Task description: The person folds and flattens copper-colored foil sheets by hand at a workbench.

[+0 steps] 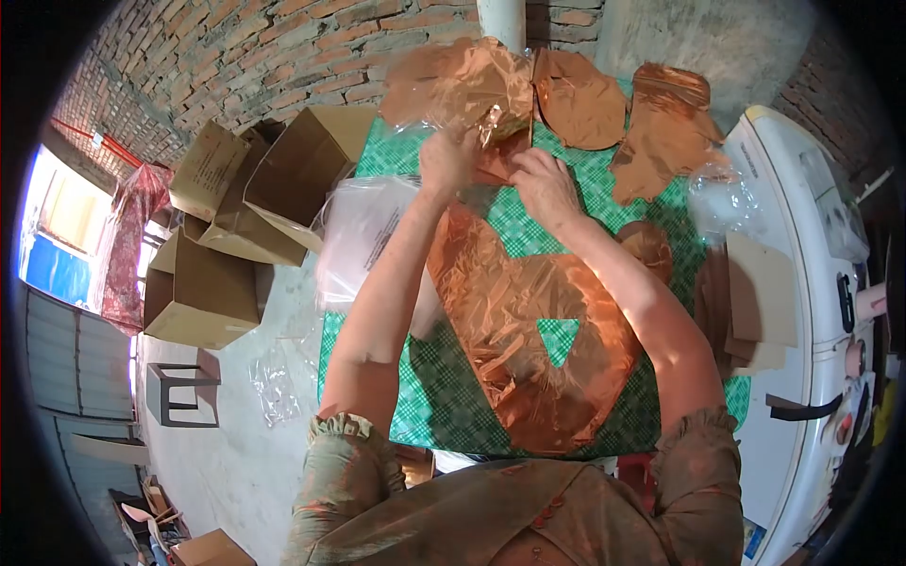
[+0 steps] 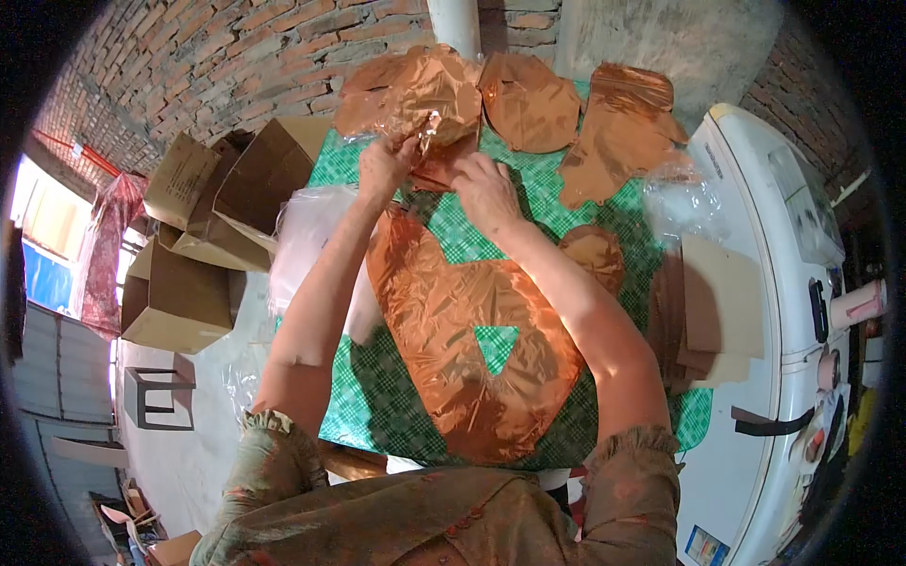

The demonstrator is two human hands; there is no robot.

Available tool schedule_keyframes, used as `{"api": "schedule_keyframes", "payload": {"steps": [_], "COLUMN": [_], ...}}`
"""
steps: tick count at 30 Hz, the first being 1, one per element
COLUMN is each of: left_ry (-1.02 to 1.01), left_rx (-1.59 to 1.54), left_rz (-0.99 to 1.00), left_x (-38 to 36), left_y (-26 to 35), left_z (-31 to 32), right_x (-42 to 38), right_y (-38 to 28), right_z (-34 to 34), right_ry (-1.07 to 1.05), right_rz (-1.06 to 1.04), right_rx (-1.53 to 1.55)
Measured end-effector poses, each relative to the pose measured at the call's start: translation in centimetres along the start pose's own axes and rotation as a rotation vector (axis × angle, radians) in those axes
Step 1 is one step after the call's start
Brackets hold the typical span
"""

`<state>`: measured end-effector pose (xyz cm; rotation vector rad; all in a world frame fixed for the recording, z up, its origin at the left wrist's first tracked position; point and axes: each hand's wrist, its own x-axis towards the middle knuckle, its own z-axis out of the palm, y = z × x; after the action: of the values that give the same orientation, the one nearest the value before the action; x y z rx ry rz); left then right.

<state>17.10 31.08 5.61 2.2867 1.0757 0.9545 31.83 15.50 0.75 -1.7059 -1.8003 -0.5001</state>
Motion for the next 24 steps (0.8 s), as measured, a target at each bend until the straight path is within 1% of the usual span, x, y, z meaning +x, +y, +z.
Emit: {"api": "schedule_keyframes", "payload": {"steps": [1, 4, 6, 7, 10, 13, 16, 17, 20, 23, 24], "left_ry": [-0.001, 0.046, 0.063, 0.072, -0.01, -0.08, -0.154, -0.15, -0.159, -0.193, -0.184], "left_rx": [-0.088, -0.174, -0.13, -0.108, -0.136, -0.172, -0.308, -0.233, -0.264, -0.209, -0.246], "left_rz": [-0.016, -0.013, 0.029, 0.049, -0.019, -0.081, -0.12, -0.078, -0.111, -0.108, -0.114], "left_x": [0.4, 1.0, 1.0, 0.9, 0.8, -0.6, -1.5, -1.5, -2.6, -2.6, -2.7], "left_y": [-0.3, -0.3, -0.3, -0.3, -0.5, 0.0, -2.2, -3.2, -1.6, -1.6, -1.6], "left_z": [0.1, 0.0, -0.3, -0.4, -0.8, -1.0, 1.1, 2.0, 0.8, 0.5, 0.6], "right_x": [0.0, 0.3, 0.5, 0.7, 1.7, 2.4, 2.8, 2.9, 3.2, 3.8, 3.9], "right_y": [0.1, 0.2, 0.0, -0.2, -0.7, -1.0, 0.2, 0.4, 0.3, 0.1, 0.3], "right_z": [0.2, 1.0, 0.8, 0.4, -1.4, -1.7, -0.1, 0.1, 0.1, 0.3, 0.7], "right_ry": [-0.009, -0.011, -0.058, -0.083, -0.24, -0.181, -0.001, 0.011, 0.037, 0.049, 0.053], "right_rz": [-0.033, -0.032, 0.008, 0.028, 0.07, 0.32, 0.42, 0.433, 0.478, 0.514, 0.52], "right_rx": [0.007, 0.055, 0.085, 0.1, 0.12, 0.323, 0.585, 0.601, 0.61, 0.573, 0.58]}}
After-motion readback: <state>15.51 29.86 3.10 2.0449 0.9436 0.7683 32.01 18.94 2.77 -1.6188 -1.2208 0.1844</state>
